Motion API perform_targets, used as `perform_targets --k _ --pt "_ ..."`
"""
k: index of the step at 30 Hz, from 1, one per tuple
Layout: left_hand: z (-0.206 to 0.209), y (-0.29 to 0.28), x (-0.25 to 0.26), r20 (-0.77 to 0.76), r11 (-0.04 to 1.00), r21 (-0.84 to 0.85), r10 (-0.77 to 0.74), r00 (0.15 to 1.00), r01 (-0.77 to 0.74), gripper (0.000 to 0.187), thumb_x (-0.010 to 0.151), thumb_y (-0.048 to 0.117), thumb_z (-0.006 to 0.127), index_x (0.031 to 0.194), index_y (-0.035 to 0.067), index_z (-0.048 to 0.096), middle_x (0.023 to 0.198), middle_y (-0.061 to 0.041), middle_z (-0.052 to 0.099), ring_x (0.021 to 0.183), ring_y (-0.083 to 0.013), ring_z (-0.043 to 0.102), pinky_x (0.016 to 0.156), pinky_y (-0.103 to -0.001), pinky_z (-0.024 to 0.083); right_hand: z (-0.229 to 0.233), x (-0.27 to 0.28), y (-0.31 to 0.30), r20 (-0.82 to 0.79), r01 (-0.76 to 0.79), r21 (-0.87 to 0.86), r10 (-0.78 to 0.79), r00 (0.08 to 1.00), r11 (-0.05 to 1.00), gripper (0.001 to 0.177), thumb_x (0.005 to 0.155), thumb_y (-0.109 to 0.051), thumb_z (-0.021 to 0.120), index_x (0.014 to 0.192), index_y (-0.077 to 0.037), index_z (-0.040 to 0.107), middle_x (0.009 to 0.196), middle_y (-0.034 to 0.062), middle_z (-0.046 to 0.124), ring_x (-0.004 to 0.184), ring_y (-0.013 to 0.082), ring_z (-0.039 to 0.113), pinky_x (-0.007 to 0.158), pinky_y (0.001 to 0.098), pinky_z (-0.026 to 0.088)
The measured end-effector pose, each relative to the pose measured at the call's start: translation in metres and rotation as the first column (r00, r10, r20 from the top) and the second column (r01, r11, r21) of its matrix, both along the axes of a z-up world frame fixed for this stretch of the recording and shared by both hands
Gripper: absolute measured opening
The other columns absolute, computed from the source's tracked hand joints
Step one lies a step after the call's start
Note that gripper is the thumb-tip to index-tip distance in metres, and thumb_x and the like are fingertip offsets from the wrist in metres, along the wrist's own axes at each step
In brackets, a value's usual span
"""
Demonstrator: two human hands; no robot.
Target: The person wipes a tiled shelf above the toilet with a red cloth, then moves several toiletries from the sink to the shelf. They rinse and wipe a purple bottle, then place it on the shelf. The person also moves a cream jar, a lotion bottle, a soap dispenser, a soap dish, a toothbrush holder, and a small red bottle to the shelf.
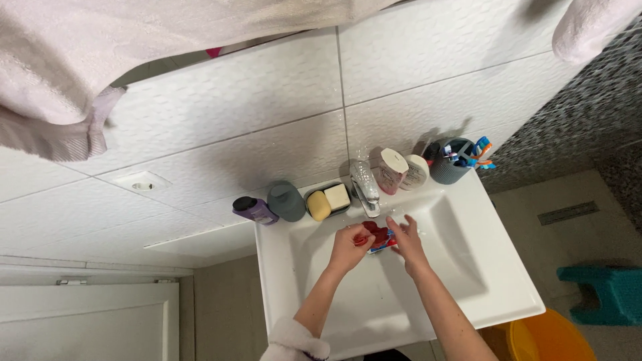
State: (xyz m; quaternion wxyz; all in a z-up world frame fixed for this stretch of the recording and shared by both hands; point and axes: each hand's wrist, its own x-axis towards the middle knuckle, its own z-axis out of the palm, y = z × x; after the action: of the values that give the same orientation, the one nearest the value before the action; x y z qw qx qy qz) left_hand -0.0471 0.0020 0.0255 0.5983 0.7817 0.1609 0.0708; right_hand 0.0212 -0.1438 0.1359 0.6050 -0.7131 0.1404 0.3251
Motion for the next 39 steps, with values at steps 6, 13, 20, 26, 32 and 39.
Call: perform_targets --k 6,13,20,26,32,39 --pt "0.046 -0.006 -0.030 0.024 0.799 0.365 -0.522 0.853 0.479 0.015 0.082 -0.008 0.067 0.079 0.005 0.058 0.073 -0.011 0.058 0.075 -0.0293 0.059 0.074 -0.036 0.050 -0.181 0.005 0.001 -0.609 0.203 0.423 0.111 0.786 0.883 0.084 0.089 -0.054 0.077 0.150 -0.008 0.043 0.140 0.0193 0.052 0.120 0.0398 0.064 0.099 0.0546 0.054" --pt "0.031 -0.018 -0.043 0.126 0.857 0.266 -0.485 0.865 0.442 0.016 0.088 -0.006 0.063 0.082 0.008 0.059 0.074 -0.007 0.057 0.077 -0.0260 0.060 0.077 -0.035 0.052 -0.144 -0.020 0.027 -0.763 0.567 0.480 -0.001 0.647 0.670 0.030 0.094 -0.026 0.077 0.108 0.000 0.070 0.093 0.0104 0.076 0.076 0.0194 0.075 0.071 0.0310 0.061" --pt "0.040 -0.033 -0.035 -0.114 0.754 -0.536 0.381 0.917 -0.380 0.015 0.102 0.019 0.069 0.112 0.009 0.072 0.088 -0.010 0.074 0.090 -0.0156 0.066 0.092 -0.032 0.051 -0.111 -0.022 0.041 -0.480 0.614 0.441 -0.406 0.778 0.655 0.016 0.104 -0.027 0.064 0.111 -0.013 0.063 0.093 0.0035 0.060 0.084 0.0163 0.064 0.077 0.0304 0.056" --pt "-0.053 -0.023 -0.016 -0.425 0.377 -0.652 0.537 0.729 -0.658 0.016 0.097 0.019 0.073 0.102 0.003 0.075 0.078 -0.010 0.068 0.084 -0.0235 0.064 0.083 -0.041 0.051 -0.070 -0.045 0.050 -0.183 0.424 0.388 -0.383 0.906 0.818 0.045 0.102 -0.045 0.067 0.076 -0.010 0.057 0.064 0.0026 0.049 0.065 0.0173 0.059 0.064 0.0296 0.049" --pt "-0.110 -0.005 -0.009 -0.460 0.418 -0.758 0.202 0.865 -0.501 0.018 0.096 0.022 0.074 0.100 0.004 0.073 0.074 -0.007 0.062 0.076 -0.0208 0.063 0.072 -0.036 0.051 -0.111 -0.065 0.044 0.430 -0.056 0.185 -0.030 0.902 0.981 0.039 0.083 -0.007 0.072 0.049 -0.008 0.052 0.046 0.0018 0.045 0.051 0.0132 0.044 0.053 0.0277 0.039" --pt "-0.010 0.018 -0.002 -0.341 0.617 -0.787 -0.439 0.831 0.003 0.018 0.095 0.025 0.074 0.084 0.011 0.068 0.069 0.003 0.058 0.062 -0.0076 0.054 0.060 -0.023 0.045 -0.060 -0.089 0.037 0.980 -0.456 -0.191 0.194 -0.041 0.869 0.021 0.065 0.002 0.056 0.052 -0.008 0.042 0.055 0.0040 0.039 0.056 0.0237 0.035 0.059 0.0355 0.030"
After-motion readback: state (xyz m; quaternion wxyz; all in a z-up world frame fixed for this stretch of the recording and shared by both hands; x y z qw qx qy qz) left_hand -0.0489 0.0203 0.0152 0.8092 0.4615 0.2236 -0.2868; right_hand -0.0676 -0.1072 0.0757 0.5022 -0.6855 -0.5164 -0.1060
